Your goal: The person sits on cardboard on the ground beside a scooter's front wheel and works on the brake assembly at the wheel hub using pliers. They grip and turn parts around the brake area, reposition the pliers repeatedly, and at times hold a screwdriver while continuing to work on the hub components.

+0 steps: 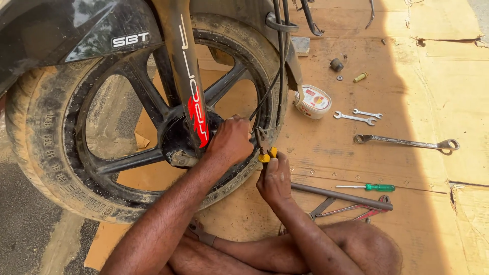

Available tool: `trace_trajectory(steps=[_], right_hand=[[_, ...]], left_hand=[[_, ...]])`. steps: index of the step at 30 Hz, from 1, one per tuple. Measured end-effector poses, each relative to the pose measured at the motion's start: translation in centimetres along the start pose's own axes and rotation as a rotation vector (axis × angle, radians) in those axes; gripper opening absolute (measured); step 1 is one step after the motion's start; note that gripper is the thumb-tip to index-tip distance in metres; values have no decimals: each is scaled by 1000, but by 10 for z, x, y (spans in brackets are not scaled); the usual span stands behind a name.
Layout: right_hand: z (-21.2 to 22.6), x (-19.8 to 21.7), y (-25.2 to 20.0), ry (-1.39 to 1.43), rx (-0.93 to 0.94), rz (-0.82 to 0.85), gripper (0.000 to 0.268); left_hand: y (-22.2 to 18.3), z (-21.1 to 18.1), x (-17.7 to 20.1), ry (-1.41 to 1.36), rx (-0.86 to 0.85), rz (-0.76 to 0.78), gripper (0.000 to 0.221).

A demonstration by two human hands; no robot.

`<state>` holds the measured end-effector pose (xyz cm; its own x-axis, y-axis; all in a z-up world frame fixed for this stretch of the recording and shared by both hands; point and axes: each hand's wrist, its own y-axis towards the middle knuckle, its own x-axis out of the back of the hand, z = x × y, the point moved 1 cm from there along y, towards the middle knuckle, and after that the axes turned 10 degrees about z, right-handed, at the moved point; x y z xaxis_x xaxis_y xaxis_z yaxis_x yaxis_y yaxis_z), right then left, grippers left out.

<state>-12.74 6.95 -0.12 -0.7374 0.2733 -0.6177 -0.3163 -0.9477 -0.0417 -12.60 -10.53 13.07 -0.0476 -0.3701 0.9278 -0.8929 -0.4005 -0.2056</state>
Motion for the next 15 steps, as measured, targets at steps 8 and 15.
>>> trace_trajectory(steps=[8,15], right_hand=[[14,-1,-2,431,82,195,41],[20,4,-8,612,20,295,28]], left_hand=[[4,13,-16,-43,-71,-140,11],[5,6,-4,-5,-39,-66,11]])
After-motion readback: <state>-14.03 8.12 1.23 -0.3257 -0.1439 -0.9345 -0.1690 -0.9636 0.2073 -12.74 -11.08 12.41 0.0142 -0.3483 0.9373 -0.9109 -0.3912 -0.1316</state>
